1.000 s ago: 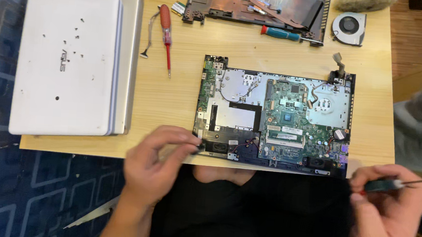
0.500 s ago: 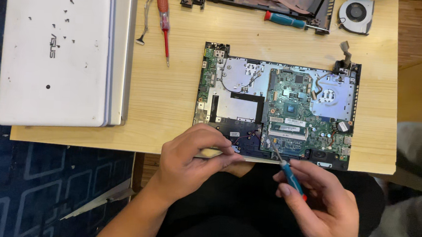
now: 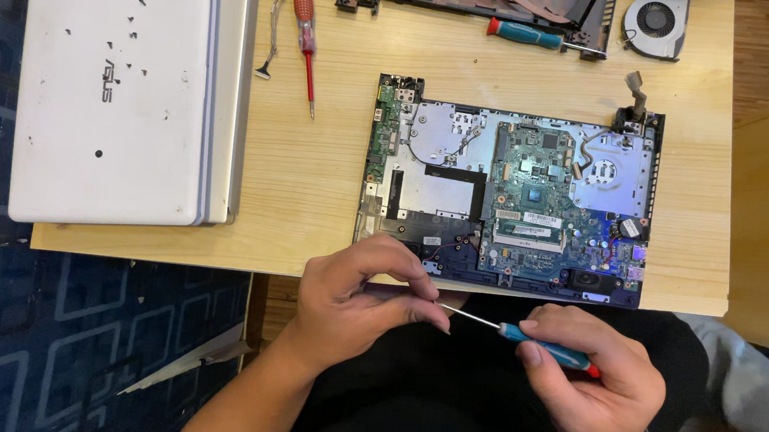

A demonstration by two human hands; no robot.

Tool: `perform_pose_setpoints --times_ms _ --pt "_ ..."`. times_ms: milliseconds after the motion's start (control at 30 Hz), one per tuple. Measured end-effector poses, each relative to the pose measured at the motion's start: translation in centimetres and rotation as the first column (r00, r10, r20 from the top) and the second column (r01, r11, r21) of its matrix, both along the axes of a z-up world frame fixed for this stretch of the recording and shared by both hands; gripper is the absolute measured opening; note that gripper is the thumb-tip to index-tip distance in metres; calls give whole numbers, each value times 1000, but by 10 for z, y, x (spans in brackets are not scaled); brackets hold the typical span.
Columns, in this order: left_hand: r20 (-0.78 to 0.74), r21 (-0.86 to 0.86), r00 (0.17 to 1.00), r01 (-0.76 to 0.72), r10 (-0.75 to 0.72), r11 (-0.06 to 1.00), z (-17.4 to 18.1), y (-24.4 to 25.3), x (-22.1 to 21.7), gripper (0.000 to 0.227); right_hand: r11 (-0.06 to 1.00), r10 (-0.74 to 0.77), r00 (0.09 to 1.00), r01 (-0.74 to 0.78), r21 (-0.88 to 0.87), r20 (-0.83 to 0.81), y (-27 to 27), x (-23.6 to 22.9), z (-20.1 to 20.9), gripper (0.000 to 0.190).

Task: The person assembles a laptop by installing a small circuit board and securing it with screws. They then place the main motherboard into the chassis and fasten it with multiple screws using a screwdriver.

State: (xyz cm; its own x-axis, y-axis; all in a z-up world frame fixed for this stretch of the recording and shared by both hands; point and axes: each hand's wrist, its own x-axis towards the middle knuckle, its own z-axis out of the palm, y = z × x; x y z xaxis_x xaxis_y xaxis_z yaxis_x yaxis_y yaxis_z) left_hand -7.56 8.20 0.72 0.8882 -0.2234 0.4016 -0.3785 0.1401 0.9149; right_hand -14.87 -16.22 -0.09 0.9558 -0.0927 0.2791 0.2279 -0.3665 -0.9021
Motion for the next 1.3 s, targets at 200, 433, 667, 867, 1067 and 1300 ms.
perform_pose_setpoints --times_ms 200,433,667,867,1067,1300 --pt "21 -6 999 32 -32 999 3 -2 -1 43 999 32 999 -33 -39 -26 -3 4 3 15" --pt "104 56 995 1 -7 998 7 -1 3 39 995 62 998 -62 -79 0 0 6 9 16" --pt "273 253 961 -26 -45 967 13 -12 4 23 950 -100 993 112 290 -57 8 5 1 26" --pt "295 161 955 -68 18 985 15 -25 5 28 681 -53 998 12 732 32 23 22 -6 23" --pt "481 209 877 -118 3 971 8 -25 11 37 579 -97 995 54 813 3 27 21 -20 20" --pt "500 231 866 -133 0 964 6 -22 19 39 577 -96 995 42 815 17 31 24 -22 25"
